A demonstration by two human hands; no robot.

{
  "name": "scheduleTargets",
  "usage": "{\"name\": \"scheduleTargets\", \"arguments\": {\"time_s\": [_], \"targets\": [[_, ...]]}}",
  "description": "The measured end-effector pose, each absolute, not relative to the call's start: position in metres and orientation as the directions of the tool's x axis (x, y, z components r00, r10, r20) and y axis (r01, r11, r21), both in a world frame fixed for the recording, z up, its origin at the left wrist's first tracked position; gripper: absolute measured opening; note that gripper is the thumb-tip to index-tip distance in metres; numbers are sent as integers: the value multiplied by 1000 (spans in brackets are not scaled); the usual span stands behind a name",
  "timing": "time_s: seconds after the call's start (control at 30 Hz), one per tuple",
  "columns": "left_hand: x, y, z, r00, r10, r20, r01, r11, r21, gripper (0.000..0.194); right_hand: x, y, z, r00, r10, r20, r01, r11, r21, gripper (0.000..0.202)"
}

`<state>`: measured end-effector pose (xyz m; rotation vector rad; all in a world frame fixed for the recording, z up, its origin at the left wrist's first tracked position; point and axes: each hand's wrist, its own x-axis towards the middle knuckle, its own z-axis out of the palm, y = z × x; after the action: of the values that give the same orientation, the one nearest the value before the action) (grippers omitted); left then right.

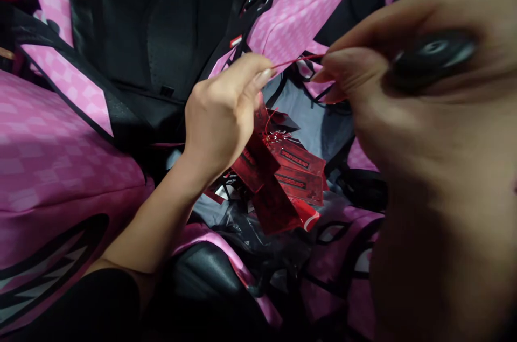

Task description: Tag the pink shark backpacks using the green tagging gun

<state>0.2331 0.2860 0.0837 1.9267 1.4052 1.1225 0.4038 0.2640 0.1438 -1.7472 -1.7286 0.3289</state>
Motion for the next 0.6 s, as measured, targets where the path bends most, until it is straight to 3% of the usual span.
{"name": "scheduleTargets", "arguments": {"time_s": [0.07, 0.17, 0.23, 0.33, 0.4, 0.53, 0.6], "targets": [[227, 290, 84, 93, 941, 325, 625, -310, 716, 24, 417, 272, 122, 154, 961, 229, 809, 10, -588, 30], [223, 294, 80, 89, 943, 322, 679, -294, 673, 22, 440, 280, 79, 210, 944, -253, 758, -321, -568, 39], [226, 297, 72, 169, 941, 292, 695, -324, 642, 25, 448, 281, 50, 151, 877, -456, 699, -421, -578, 41], [235, 302, 46, 310, 934, 180, 707, -353, 613, 31, 445, 276, 15, 41, 920, -390, 554, -346, -757, 58], [244, 306, 22, 389, 915, 104, 678, -361, 640, 32, 436, 273, 0, 38, 957, -289, 501, -268, -823, 55], [263, 306, -23, 575, 808, 127, 538, -490, 686, 33, 427, 269, -9, 138, 976, -167, 550, -216, -807, 38], [271, 303, -36, 634, 757, 159, 468, -538, 701, 42, 430, 267, -8, 171, 976, -134, 581, -210, -786, 35]]}}
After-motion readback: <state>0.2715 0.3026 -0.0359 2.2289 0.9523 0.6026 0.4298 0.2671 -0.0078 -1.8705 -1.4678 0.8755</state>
